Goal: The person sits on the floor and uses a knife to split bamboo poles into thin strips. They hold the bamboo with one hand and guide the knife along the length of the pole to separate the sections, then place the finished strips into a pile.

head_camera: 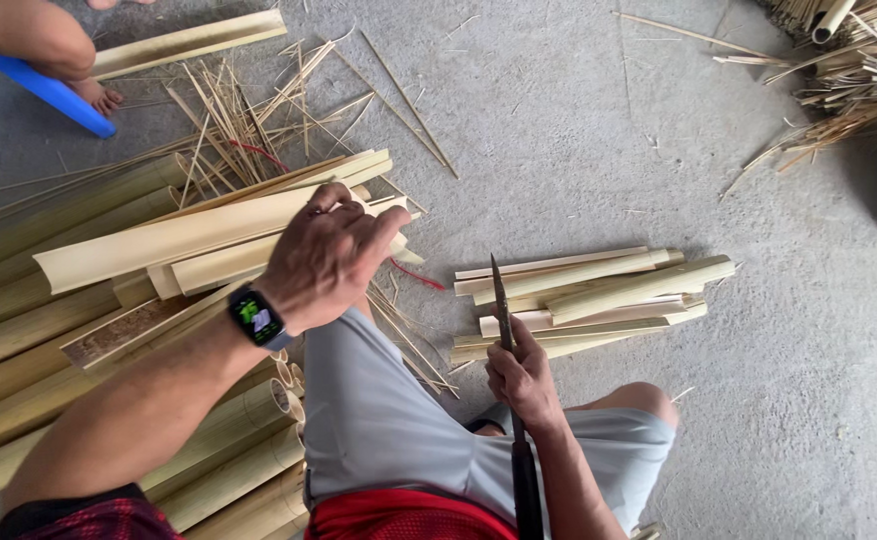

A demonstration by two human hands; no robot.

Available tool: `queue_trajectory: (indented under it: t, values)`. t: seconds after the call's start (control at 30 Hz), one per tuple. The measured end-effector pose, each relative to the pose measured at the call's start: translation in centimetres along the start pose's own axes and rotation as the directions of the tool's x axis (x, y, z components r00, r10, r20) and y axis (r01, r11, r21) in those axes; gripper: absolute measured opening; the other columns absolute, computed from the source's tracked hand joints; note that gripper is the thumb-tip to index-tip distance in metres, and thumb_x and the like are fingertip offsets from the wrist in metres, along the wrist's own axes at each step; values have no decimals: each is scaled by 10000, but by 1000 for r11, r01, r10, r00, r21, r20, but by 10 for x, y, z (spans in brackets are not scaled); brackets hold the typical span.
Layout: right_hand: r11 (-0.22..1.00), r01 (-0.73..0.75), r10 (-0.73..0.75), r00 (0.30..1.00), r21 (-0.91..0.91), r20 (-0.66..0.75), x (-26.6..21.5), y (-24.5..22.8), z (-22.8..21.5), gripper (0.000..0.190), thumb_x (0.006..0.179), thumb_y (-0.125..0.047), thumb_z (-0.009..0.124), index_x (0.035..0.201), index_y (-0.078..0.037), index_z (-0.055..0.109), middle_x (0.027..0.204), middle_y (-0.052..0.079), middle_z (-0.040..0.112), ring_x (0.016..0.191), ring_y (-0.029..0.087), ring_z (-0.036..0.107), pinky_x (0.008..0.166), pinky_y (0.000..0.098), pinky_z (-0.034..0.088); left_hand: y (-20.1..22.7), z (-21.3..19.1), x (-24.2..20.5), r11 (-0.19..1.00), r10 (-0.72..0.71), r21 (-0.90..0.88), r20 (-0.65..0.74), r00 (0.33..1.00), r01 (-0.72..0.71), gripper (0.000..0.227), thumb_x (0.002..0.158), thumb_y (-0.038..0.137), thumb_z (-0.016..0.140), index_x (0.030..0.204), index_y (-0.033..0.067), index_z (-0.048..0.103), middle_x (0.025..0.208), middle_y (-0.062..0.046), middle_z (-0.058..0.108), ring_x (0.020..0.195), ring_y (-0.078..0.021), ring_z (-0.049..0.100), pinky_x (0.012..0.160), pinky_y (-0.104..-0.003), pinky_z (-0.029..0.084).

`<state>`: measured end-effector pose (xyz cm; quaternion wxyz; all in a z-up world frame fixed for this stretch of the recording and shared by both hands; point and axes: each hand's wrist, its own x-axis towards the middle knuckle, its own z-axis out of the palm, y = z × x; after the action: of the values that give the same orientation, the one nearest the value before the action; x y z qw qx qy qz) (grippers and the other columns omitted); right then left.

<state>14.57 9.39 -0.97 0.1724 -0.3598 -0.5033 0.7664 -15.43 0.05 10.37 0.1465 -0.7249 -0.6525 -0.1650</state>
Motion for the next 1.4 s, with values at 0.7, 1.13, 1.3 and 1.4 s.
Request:
queue_trajectory:
  t: [0.7, 1.13, 1.3, 1.4]
  values:
    - [990, 80, -70, 993, -114, 92, -24, -38, 37, 718, 855, -38, 510, 1555, -37, 352, 574, -30, 494, 445, 71, 431, 420, 236, 360, 71, 79, -34, 880, -207, -467, -206, 956, 90, 239, 775, 120, 861, 976, 86, 737, 1394, -190, 565, 1334, -373, 510, 1095, -477, 461]
    - [841, 254, -260, 964, -478, 55, -25, -26, 45, 804, 812, 8, 508, 1592, -32, 313, 576, 0, 398, 537, 96, 386, 548, 273, 388, 94, 96, -32, 653, -334, -739, -87, 939, 163, 237, 796, -9, 834, 986, 61, 710, 1542, -204, 504, 1423, -364, 512, 1150, -454, 443]
    - [836, 303, -307, 949, -457, 68, -24, -21, 41, 829, 805, 31, 504, 1602, -16, 280, 591, 2, 385, 544, 101, 382, 553, 273, 388, 97, 95, -26, 645, -330, -748, -86, 940, 158, 248, 795, -11, 827, 998, 65, 706, 1538, -214, 496, 1410, -366, 517, 1142, -446, 448]
    - [826, 314, -323, 944, -467, 64, -22, -17, 42, 837, 802, 28, 510, 1602, -13, 264, 600, 11, 389, 553, 108, 394, 557, 277, 391, 97, 95, -25, 636, -324, -757, -85, 942, 150, 257, 807, -33, 805, 1022, 48, 689, 1541, -220, 490, 1420, -374, 510, 1149, -451, 443]
